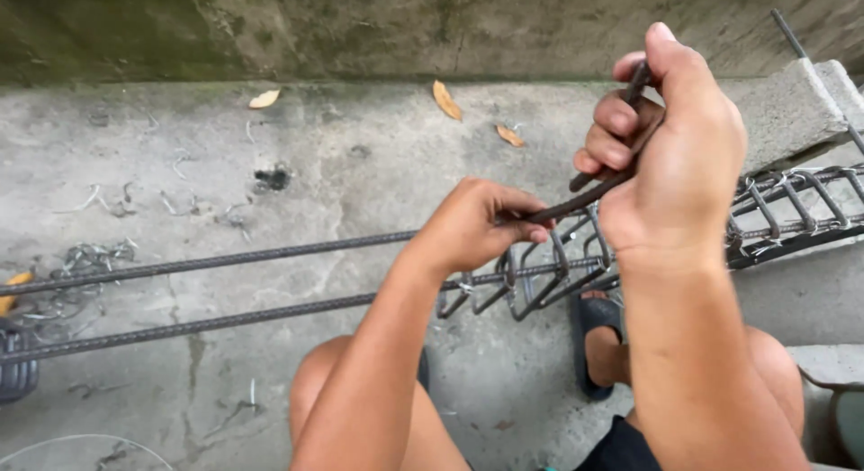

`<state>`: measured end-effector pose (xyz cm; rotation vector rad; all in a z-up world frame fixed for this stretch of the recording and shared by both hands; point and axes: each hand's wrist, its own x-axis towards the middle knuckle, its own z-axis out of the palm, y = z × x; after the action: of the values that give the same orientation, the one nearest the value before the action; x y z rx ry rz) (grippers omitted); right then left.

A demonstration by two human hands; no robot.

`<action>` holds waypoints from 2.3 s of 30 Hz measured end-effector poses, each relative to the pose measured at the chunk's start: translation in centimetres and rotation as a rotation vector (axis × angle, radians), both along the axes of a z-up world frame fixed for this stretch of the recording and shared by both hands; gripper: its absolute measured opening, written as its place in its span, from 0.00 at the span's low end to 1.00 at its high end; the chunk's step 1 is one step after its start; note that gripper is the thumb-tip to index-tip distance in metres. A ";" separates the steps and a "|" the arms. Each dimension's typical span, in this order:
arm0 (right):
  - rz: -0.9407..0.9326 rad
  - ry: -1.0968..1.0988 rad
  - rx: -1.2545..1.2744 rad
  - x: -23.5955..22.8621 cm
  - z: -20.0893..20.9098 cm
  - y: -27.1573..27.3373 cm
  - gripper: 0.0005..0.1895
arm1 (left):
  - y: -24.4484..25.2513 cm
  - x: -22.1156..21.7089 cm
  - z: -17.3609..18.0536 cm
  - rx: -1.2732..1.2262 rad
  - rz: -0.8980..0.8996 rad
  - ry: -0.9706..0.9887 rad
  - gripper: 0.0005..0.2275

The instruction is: Tying rebar intersections together using wire and a manual twisting hook tool

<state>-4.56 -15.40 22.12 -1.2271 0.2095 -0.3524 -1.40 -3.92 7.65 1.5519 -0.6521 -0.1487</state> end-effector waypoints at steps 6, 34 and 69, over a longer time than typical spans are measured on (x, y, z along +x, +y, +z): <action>-0.232 -0.406 -0.483 -3.9 -6.3 4.2 0.17 | 3.8 4.2 -9.0 0.736 0.024 -0.362 0.65; 1.442 -0.302 -0.262 13.5 -0.7 -4.4 0.12 | 0.7 3.8 -2.2 -0.328 -0.054 -0.035 0.18; 0.565 -0.785 -0.658 11.8 -6.7 -0.2 0.19 | 0.3 5.5 -2.7 -0.535 0.083 0.023 0.09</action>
<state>7.22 -15.60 15.45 -1.6201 -0.9808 -0.3905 4.06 -3.63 4.95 1.0568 -0.5517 0.0687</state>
